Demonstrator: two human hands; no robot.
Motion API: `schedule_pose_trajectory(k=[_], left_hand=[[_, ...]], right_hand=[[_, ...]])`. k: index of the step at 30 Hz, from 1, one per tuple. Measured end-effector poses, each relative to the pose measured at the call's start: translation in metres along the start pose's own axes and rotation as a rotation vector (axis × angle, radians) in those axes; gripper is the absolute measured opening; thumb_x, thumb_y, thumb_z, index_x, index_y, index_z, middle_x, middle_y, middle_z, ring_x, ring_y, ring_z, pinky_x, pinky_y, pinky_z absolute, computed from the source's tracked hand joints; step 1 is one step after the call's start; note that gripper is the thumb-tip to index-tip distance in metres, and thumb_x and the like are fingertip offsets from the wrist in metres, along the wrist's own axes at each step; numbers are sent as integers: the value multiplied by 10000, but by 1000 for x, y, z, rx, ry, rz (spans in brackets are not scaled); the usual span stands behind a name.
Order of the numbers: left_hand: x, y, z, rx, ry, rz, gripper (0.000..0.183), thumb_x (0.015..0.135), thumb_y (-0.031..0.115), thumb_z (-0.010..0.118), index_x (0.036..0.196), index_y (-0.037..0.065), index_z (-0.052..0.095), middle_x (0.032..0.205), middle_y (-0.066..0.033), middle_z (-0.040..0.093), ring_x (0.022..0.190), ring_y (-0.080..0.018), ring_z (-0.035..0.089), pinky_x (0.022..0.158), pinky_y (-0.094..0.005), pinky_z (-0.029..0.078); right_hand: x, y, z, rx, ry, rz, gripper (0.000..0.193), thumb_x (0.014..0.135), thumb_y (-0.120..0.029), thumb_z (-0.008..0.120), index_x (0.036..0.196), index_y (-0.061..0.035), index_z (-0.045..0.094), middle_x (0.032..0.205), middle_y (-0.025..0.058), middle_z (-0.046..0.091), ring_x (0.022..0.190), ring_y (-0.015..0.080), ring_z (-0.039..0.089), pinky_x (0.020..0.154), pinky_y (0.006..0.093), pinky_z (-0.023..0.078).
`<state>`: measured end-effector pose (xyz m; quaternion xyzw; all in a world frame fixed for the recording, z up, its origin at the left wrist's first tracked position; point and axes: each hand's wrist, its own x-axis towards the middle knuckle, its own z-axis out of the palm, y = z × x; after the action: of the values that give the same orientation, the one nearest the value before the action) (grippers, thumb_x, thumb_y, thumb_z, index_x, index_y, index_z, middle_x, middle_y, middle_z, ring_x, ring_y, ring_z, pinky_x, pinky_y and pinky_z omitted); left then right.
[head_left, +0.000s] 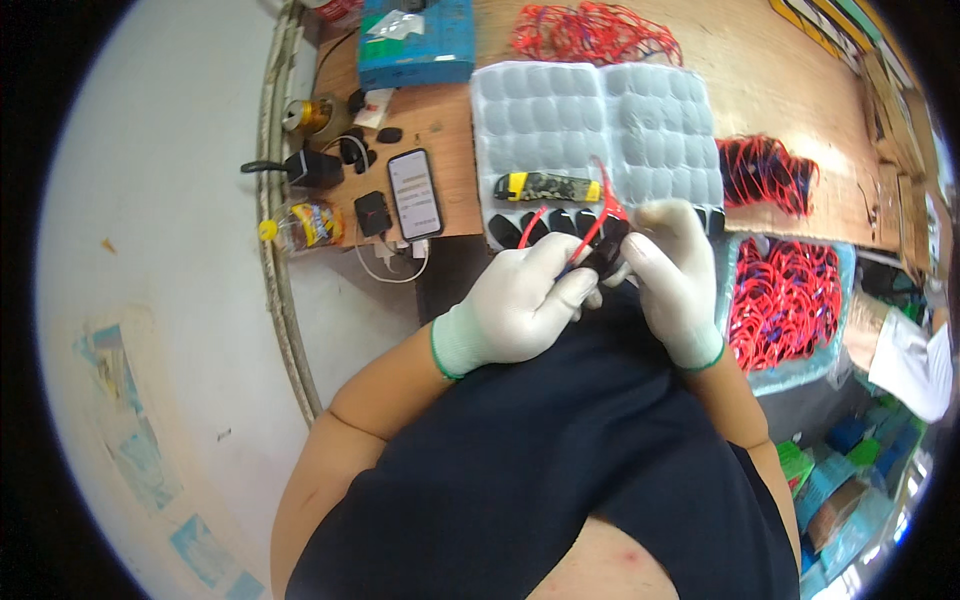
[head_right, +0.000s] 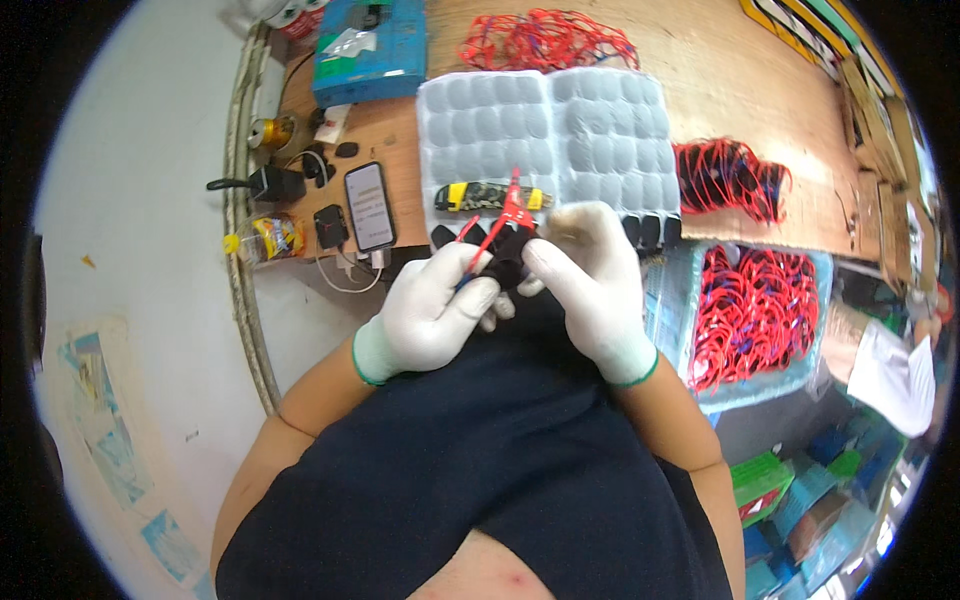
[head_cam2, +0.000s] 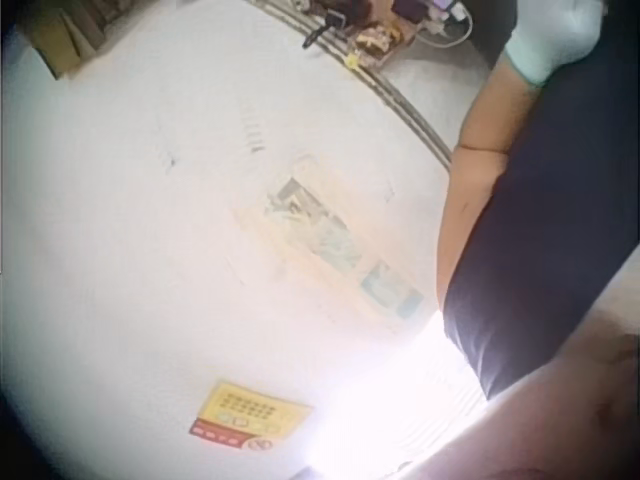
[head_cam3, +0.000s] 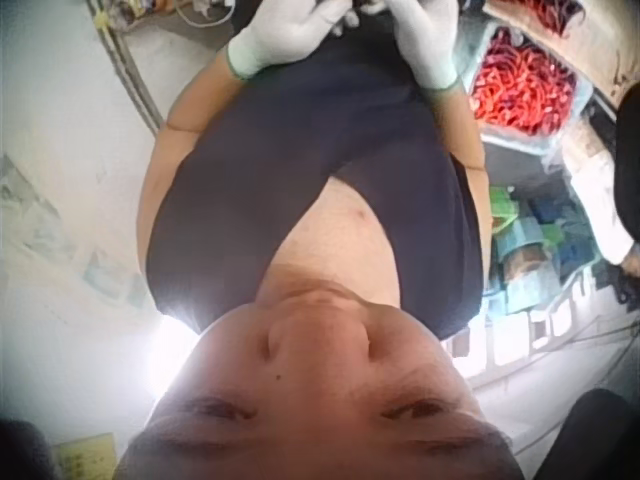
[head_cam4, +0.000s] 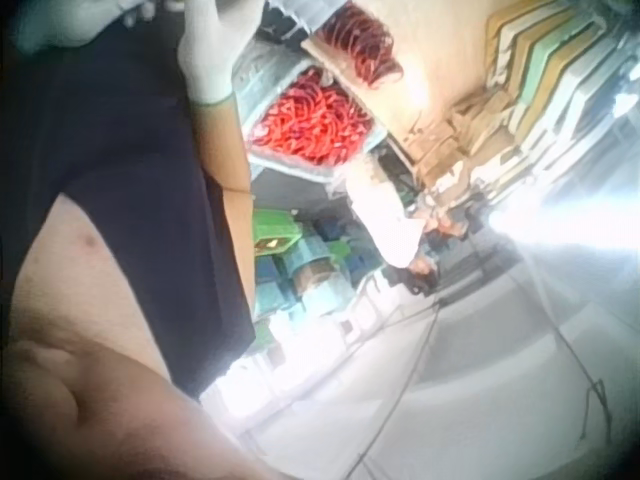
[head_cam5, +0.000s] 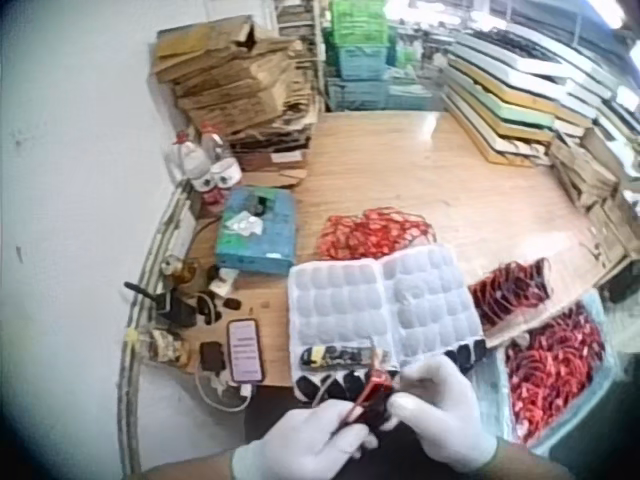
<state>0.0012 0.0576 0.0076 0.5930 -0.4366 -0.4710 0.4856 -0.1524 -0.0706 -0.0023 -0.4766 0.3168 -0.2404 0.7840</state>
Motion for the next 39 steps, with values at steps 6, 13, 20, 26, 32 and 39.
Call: schedule_pose_trajectory(k=[6, 13, 20, 26, 32, 39], left_hand=[[5, -2, -9, -75, -299, 100, 171, 1028, 103, 489, 1156, -1, 531, 873, -89, 702, 729, -163, 681, 698, -293, 546], [17, 11, -5, -163, -339, -47, 159, 1027, 96, 481, 1123, -11, 550, 846, -69, 720, 701, -127, 678, 685, -273, 552], [26, 8, 25, -1, -60, -19, 130, 1010, 68, 505, 1014, -19, 601, 708, -53, 682, 617, -121, 666, 585, -261, 533], [35, 7, 43, 264, 90, 236, 111, 984, 47, 538, 963, -23, 622, 619, -54, 641, 545, -140, 649, 528, -264, 505], [41, 26, 55, 2, 80, -28, 158, 997, 99, 543, 920, -10, 628, 625, -53, 649, 527, -143, 643, 519, -269, 502], [35, 21, 69, 563, 240, 375, 111, 872, 65, 639, 780, 43, 581, 553, -114, 537, 485, -299, 587, 473, -372, 458]], right_hand=[[-3, -1, -16, 294, -278, 313, 249, 947, -208, 631, 994, 36, 619, 833, 116, 673, 718, 181, 630, 701, 298, 504], [-11, 4, -36, 311, -249, 271, 309, 926, -248, 657, 1016, 48, 641, 821, 116, 673, 686, 177, 617, 662, 304, 496], [-6, 0, -50, 309, -162, 264, 213, 968, -200, 622, 929, 9, 613, 744, 55, 594, 612, 130, 502, 606, 300, 430], [-1, -12, -64, 317, -195, 300, 176, 987, -167, 578, 938, 0, 606, 737, 43, 575, 610, 128, 482, 605, 312, 415], [-1, -19, -72, 434, -274, 276, 170, 982, -162, 554, 960, 0, 601, 761, 46, 582, 640, 134, 501, 627, 312, 426], [4, -31, -78, 148, -235, 415, 175, 938, -189, 657, 885, -30, 607, 693, 28, 573, 587, 109, 491, 599, 288, 437]])
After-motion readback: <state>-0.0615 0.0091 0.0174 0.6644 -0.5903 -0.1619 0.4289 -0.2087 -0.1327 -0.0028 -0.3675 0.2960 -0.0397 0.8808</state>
